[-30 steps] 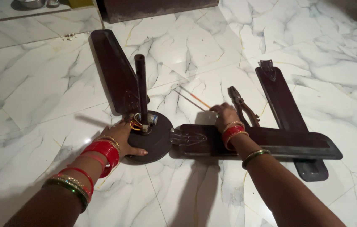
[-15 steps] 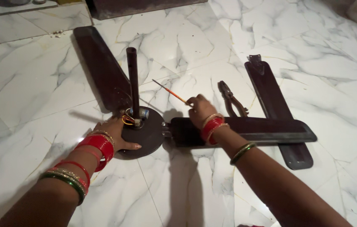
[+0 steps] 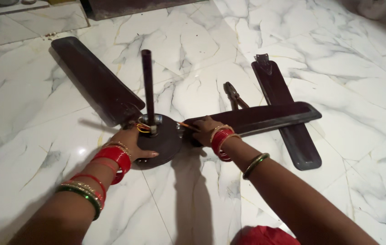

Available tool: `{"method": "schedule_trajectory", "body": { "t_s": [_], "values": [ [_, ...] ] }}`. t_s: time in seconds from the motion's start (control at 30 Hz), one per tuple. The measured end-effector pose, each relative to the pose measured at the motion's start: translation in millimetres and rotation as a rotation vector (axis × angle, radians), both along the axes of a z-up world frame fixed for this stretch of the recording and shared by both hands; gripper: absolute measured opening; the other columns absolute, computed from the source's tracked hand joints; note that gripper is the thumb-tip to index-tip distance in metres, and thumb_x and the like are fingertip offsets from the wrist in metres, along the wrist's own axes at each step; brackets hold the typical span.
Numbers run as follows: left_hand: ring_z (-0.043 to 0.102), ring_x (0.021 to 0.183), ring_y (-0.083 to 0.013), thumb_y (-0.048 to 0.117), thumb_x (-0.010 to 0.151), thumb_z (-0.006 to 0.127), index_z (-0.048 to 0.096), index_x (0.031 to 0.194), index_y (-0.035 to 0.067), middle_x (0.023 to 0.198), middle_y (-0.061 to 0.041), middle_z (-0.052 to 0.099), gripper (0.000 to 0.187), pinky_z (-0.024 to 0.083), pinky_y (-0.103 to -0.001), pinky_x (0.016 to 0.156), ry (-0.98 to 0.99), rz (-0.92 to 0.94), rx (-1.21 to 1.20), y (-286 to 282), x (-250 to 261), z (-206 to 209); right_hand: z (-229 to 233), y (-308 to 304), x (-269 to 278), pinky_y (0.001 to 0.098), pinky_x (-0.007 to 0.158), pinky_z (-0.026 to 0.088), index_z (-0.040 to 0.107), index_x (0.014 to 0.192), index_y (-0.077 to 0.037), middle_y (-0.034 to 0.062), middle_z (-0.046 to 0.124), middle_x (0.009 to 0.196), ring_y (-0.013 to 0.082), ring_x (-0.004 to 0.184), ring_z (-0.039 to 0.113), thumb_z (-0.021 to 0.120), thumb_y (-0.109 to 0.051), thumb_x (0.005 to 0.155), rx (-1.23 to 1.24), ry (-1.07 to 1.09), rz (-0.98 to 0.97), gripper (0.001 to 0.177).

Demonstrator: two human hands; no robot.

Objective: The person disassembles a ceiling fan by removing one blade using a screwdriver and pliers. They loosen screws, detach the blade, and place it on the floor.

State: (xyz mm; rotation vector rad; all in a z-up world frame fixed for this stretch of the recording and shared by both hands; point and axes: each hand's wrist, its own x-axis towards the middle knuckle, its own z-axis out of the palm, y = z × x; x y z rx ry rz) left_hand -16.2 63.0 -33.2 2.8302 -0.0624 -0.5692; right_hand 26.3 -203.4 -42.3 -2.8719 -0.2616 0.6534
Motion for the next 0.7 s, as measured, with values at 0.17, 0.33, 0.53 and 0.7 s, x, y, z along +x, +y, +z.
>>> {"method": "schedule_trajectory", "body": {
  "t_s": [0.17, 0.33, 0.53, 0.7],
  "values": [
    [0.049, 0.138, -0.0325, 0.058, 0.062, 0.092, 0.046, 0.147, 0.005, 0.147, -0.016, 0.054, 0.11, 0.042, -0.038, 0.115, -0.092, -0.028, -0.082, -32, -14, -4, 2, -33, -4, 0.0443, 0.102, 0.056, 0.059, 0.142, -0.028, 0.0135, 0.057, 0.143, 0.0341, 0.122, 0.066, 0.061, -0.039, 0.096, -0.079, 0.089, -0.096, 0.048],
    [0.034, 0.149, -0.0297, 0.064, 0.066, 0.085, 0.047, 0.147, 0.012, 0.156, -0.011, 0.044, 0.104, 0.03, -0.038, 0.124, -0.14, -0.099, -0.034, -65, -22, -16, -7, -69, -25, 0.0411, 0.104, 0.052, 0.059, 0.14, -0.024, 0.0158, 0.052, 0.142, 0.035, 0.124, 0.062, 0.071, -0.028, 0.09, 0.036, -0.141, -0.158, 0.051],
    [0.022, 0.152, -0.0324, 0.075, 0.07, 0.079, 0.032, 0.156, 0.014, 0.166, -0.012, 0.022, 0.116, 0.025, -0.04, 0.124, -0.102, -0.097, 0.086, -85, -24, -17, 8, -85, -43, 0.0411, 0.101, 0.054, 0.071, 0.128, -0.02, 0.0132, 0.063, 0.134, 0.0338, 0.119, 0.065, 0.068, -0.013, 0.089, 0.091, -0.169, -0.276, 0.039],
    [0.025, 0.154, -0.032, 0.072, 0.071, 0.077, 0.031, 0.16, 0.021, 0.171, -0.005, 0.02, 0.112, 0.029, -0.042, 0.124, 0.008, 0.019, 0.072, -88, -31, -6, 46, -78, -60, 0.04, 0.096, 0.058, 0.073, 0.124, -0.02, 0.0103, 0.076, 0.116, 0.0287, 0.108, 0.073, 0.065, -0.026, 0.094, 0.026, -0.069, -0.196, 0.032]
  ]
}}
